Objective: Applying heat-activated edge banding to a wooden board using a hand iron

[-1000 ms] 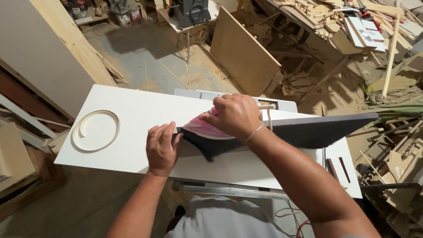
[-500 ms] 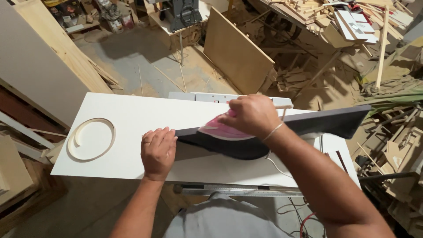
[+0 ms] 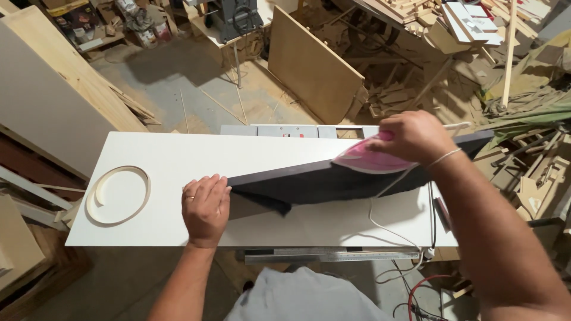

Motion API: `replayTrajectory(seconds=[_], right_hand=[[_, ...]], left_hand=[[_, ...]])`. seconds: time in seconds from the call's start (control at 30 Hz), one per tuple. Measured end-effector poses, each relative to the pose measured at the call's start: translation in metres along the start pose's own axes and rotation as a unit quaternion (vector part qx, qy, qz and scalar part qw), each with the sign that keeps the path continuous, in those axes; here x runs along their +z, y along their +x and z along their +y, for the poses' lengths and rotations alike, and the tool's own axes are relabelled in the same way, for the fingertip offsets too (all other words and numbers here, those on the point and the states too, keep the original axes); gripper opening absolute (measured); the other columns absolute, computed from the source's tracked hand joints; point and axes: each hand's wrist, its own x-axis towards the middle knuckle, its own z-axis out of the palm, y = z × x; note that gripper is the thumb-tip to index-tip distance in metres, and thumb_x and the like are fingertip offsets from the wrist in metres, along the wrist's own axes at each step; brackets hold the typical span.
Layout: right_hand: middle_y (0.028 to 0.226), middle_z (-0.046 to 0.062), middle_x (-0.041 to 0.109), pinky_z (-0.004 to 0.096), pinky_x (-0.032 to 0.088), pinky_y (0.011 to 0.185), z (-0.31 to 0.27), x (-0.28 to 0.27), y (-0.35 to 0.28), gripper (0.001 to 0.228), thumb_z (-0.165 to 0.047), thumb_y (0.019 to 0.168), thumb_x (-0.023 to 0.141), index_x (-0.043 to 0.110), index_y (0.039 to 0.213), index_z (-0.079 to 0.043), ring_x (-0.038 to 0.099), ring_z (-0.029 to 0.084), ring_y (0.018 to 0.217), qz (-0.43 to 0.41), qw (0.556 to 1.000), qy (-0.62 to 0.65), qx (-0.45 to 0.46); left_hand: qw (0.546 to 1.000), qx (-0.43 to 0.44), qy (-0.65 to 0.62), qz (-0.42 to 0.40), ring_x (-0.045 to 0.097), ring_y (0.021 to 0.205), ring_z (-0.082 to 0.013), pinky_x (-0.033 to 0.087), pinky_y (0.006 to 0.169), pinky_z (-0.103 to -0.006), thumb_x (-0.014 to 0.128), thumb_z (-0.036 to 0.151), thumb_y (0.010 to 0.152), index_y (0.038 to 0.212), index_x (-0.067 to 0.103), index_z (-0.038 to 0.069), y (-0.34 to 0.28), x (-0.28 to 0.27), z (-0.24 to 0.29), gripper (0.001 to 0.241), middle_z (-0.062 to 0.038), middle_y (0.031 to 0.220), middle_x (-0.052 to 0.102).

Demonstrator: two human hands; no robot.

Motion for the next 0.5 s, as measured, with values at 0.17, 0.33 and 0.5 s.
replayTrajectory(seconds=[0.17,0.33,0.5], right_hand=[[0.087,-0.005,0.072,0.030,0.054,0.084,0.024,-0.030,0.001,0.043,-0.068,0.087,0.063,0.069,0.081,-0.026,0.069,0.015,0.090,-0.154,0.983,-0.023,0.100],[0.104,-0.003,0.077,0.032,0.055,0.089,0.064,-0.030,-0.001,0.046,-0.066,0.093,0.059,0.075,0.098,-0.024,0.068,0.014,0.097,-0.274,0.948,-0.027,0.162],[0.095,-0.003,0.078,0.032,0.056,0.080,0.078,-0.016,-0.007,0.047,-0.067,0.089,0.064,0.073,0.091,-0.021,0.070,0.014,0.090,-0.227,0.961,-0.028,0.154]], left_hand=[[1.000,0.004,-0.016,-0.003,0.066,0.104,-0.0265,0.049,0.100,-0.0418,0.077,0.018,0.093,0.108,0.079,0.010,0.010,-0.009,0.006,0.016,-0.007,0.110,0.074],[0.999,0.007,-0.032,-0.014,0.066,0.104,-0.0288,0.049,0.099,-0.0447,0.078,0.010,0.093,0.108,0.079,0.006,0.016,-0.015,0.010,0.016,-0.009,0.114,0.075],[0.999,0.003,-0.035,-0.013,0.066,0.103,-0.0286,0.049,0.098,-0.0438,0.079,0.008,0.091,0.107,0.079,0.006,0.016,-0.016,0.012,0.016,-0.009,0.111,0.075]])
